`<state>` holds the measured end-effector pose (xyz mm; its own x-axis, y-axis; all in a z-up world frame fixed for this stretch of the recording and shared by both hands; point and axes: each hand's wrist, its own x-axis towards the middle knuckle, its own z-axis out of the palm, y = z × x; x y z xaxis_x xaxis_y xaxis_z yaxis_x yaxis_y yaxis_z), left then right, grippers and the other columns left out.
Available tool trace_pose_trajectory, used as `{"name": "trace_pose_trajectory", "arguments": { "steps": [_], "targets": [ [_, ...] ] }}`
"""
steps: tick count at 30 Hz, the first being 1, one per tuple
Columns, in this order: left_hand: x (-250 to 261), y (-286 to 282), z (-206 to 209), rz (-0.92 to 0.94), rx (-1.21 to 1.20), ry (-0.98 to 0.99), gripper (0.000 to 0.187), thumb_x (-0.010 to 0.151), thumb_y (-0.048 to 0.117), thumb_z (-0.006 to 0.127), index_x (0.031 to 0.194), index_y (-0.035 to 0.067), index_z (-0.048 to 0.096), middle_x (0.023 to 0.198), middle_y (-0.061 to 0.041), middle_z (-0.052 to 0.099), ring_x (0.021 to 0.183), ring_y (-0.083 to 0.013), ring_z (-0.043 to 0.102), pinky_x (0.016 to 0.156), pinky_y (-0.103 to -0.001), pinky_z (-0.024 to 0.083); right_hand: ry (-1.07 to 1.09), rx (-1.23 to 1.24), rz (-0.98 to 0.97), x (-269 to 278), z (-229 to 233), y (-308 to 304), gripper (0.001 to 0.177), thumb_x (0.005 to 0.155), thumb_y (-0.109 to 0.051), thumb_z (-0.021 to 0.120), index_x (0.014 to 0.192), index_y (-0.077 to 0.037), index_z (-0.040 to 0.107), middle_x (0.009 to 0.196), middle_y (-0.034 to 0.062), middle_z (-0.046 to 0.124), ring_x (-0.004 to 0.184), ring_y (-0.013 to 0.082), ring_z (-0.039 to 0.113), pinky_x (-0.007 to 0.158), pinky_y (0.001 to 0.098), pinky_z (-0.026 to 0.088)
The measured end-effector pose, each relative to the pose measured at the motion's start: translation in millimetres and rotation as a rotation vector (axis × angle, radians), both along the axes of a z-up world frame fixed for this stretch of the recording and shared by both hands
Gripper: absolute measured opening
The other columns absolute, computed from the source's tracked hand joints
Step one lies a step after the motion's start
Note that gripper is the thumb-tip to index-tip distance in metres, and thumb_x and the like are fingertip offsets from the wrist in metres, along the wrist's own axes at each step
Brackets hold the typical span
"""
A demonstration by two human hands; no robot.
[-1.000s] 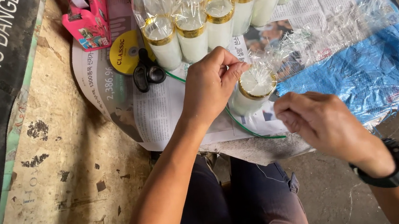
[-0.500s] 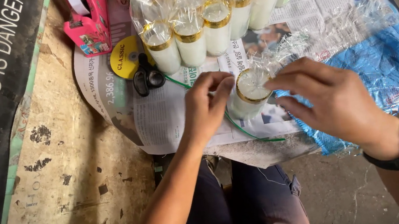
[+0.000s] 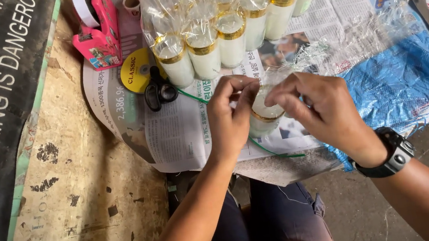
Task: Wrapping small jars in plastic film and securing them with a green ribbon.
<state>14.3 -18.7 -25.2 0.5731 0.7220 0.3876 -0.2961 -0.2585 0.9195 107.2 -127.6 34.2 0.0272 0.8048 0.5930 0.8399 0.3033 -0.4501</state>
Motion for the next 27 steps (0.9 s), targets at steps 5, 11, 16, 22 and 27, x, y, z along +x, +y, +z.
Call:
{"name": "trace_pose_trajectory", "arguments": {
  "steps": [5,11,16,22,27],
  "targets": [
    [-5.5,-1.9,8.7,0.334,0.738,-0.258,0.008,0.082,0.014,0.057,0.085,0.010,0.063,0.079,0.000,0.056,0.070,-0.0147,0.056,0.062,-0.025,0.049,0.366,-0.073,-0.109,0.5,1.3,13.2,0.019,0.086,-0.010,0.049,0.071,-0.006,0.059,0.044,0.0020,0.047,0.038,0.0101,0.035,0.037,0.0231,0.034],
    [-8.0,2.2,41.1,0.383,1.097,-0.198,0.014,0.088,0.017,0.046,0.077,0.012,0.054,0.089,-0.002,0.061,0.056,-0.0150,0.055,0.052,-0.024,0.050,0.082,-0.026,-0.168,8.4,-8.0,13.5,0.009,0.083,-0.001,0.054,0.076,-0.002,0.059,0.054,0.0085,0.055,0.039,0.0198,0.039,0.039,0.0273,0.035],
    [-3.8,9.0,33.1,0.242,0.907,-0.139,0.014,0.089,0.017,0.042,0.079,0.012,0.050,0.068,0.001,0.052,0.055,-0.0174,0.053,0.053,-0.025,0.048,0.128,-0.023,-0.185,0.6,-4.1,5.3,0.007,0.083,0.000,0.053,0.081,-0.004,0.059,0.056,0.0056,0.056,0.041,0.0152,0.039,0.039,0.0242,0.035],
    [-5.1,4.9,27.9,0.070,0.549,-0.121,0.005,0.085,0.013,0.052,0.088,0.010,0.049,0.063,-0.004,0.054,0.052,-0.0190,0.053,0.048,-0.028,0.048,0.169,-0.028,-0.172,-2.6,-0.7,2.0,0.007,0.084,0.000,0.050,0.083,-0.003,0.056,0.052,0.0051,0.054,0.034,0.0094,0.026,0.033,0.0206,0.026],
    [-10.0,2.4,34.4,0.106,0.705,-0.089,0.008,0.087,0.015,0.050,0.082,0.011,0.055,0.065,-0.002,0.054,0.056,-0.0204,0.055,0.050,-0.028,0.049,0.202,-0.029,-0.197,1.1,-6.7,1.7,0.008,0.085,0.002,0.048,0.085,-0.001,0.055,0.052,0.0077,0.055,0.032,0.0108,0.031,0.032,0.0208,0.028]
  ]
}}
